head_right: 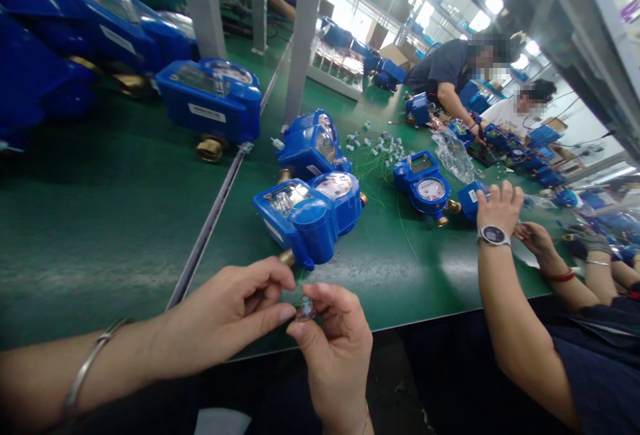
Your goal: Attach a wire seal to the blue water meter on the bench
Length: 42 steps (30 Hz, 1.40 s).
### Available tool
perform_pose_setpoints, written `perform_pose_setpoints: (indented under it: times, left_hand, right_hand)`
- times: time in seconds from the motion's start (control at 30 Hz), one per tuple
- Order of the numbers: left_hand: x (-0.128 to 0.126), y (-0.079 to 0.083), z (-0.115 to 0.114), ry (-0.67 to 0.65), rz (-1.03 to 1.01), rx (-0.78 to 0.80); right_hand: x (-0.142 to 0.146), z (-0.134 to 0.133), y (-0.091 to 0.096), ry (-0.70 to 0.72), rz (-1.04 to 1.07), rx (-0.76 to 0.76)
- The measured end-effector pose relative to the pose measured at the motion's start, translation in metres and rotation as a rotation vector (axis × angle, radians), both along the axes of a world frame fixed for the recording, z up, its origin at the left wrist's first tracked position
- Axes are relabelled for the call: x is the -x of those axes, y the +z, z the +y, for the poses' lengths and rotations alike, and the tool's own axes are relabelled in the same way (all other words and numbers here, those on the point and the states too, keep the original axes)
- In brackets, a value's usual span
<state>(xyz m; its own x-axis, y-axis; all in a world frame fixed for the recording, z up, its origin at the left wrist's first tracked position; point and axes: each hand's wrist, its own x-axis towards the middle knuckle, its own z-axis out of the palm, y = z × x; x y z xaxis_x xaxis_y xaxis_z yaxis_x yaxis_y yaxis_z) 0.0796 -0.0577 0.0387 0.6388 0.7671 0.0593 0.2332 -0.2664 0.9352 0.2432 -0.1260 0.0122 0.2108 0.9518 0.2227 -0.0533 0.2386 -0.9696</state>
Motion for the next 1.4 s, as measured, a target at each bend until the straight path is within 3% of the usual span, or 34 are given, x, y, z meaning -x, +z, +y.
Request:
perform_pose_setpoints:
  times: [0.3, 0.4, 0.47, 0.67, 0.8, 0.9, 1.07, 1.13, 1.2, 1.3, 1.4]
  left_hand:
    - [-0.001, 0.001, 0.007, -0.093, -0.116, 0.3]
    - [-0.001, 0.003, 0.011, -0.085, -0.135, 0.412]
    - [-0.002, 0.003, 0.011, -0.076, -0.151, 0.442]
    - [-0.001, 0.003, 0.006, -0.045, -0.211, 0.347]
    - [0.0, 0.005, 0.004, -0.015, -0.147, 0.086]
    - [0.001, 0.006, 0.003, -0.015, -0.108, -0.055]
    - [0.002, 0.007, 0.001, -0.053, -0.143, -0.05]
    - [0.002, 0.008, 0.002, -0.052, -0.139, -0.053]
    - [0.003, 0.009, 0.003, -0.031, -0.121, -0.052]
    - [0.006, 0.005, 0.002, 0.009, -0.095, -0.055]
    - [0.009, -0.011, 0.004, 0.054, -0.069, -0.163]
  right_hand:
    - [-0.002, 0.005, -0.003, 0.042, -0.116, -0.079]
    - [-0.001, 0.009, -0.008, -0.035, -0.155, -0.109]
    - [0.0, 0.01, -0.01, -0.13, -0.295, -0.162]
    - [0.003, 0.001, -0.014, -0.182, -0.88, -0.324]
    - [0.005, -0.004, -0.016, -0.231, -1.021, -0.343]
    - [0.013, -0.003, -0.011, -0.183, -0.834, -0.203]
    - [0.03, 0.001, 0.002, 0.108, 0.204, 0.262]
    - [0.033, 0.0, 0.001, 0.134, 0.313, 0.312]
    - [0.034, -0.004, -0.005, 0.018, 0.028, 0.238]
    - [0.035, -0.009, -0.015, -0.252, -0.535, -0.023]
    - [0.038, -0.004, -0.015, -0.308, -0.723, -0.115]
